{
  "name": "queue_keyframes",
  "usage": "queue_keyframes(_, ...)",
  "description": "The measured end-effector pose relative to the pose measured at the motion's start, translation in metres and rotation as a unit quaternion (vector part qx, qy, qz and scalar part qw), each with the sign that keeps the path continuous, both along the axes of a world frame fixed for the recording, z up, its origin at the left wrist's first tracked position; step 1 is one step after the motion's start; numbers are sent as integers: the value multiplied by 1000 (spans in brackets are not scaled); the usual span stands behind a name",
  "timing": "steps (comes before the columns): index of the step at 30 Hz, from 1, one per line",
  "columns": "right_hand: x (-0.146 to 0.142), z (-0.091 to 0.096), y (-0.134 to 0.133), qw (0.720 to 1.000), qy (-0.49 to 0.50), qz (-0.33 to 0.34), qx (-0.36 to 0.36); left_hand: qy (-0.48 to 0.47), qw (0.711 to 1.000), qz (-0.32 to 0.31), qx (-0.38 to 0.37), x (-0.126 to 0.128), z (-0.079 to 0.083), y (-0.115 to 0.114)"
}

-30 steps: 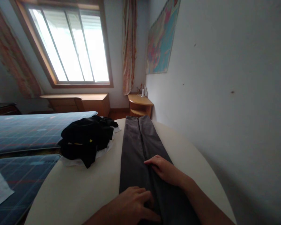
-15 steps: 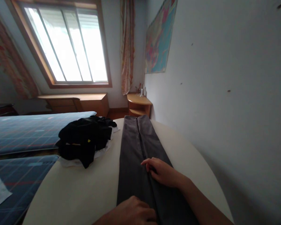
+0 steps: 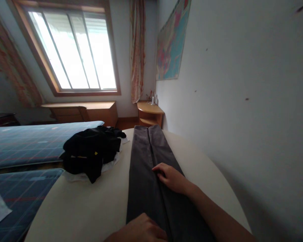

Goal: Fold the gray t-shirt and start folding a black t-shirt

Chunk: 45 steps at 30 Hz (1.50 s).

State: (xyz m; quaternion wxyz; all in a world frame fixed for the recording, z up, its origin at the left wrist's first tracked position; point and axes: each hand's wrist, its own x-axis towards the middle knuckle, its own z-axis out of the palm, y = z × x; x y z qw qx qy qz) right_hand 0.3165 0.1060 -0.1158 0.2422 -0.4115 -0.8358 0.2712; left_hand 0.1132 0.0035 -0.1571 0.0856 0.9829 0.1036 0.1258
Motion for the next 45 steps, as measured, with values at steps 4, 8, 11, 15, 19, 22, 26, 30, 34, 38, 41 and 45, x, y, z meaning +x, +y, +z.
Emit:
queue_keyframes(4, -13, -5, 39, 998, -40, -47, 34, -42, 998, 38, 23, -4, 12, 6)
queue_keyframes(8, -31, -5, 77, 991, -78, -101, 31, -29, 987, 99, 125, -7, 7, 13)
queue_keyframes(11, -45, -7, 99, 984, -95, -150, 20, 1, 978, 94, 185, -8, -6, 16)
queue_keyframes(15, -60, -10, 119, 970, -120, -213, 17, 12, 975, 80, 209, -9, -13, 17)
queue_keyframes(19, -65, -10, 125, 959, -142, -240, 42, 4, 976, 78, 202, -8, -11, 17)
queue_keyframes(22, -69, -9, 118, 955, -160, -238, 69, 0, 977, 72, 202, -9, -11, 18)
queue_keyframes(26, -78, -8, 101, 952, -172, -215, 131, 7, 978, 67, 197, -7, -12, 18)
queue_keyframes(30, -83, -14, 88, 966, -230, -63, 96, 2, 990, 54, 127, -6, 0, 16)
queue_keyframes(34, -78, -18, 74, 967, -245, -12, 71, -38, 997, 49, -52, -14, 27, 15)
queue_keyframes(38, -70, -15, 44, 970, -234, 32, 60, -127, 961, 189, -155, -34, 42, 26)
queue_keyframes(41, -64, -11, 10, 971, -226, 70, 44, -166, 929, 298, -142, -47, 36, 41)
queue_keyframes(45, -47, 2, -40, 970, -195, 148, 3, -156, 905, 373, -130, -54, 26, 52)
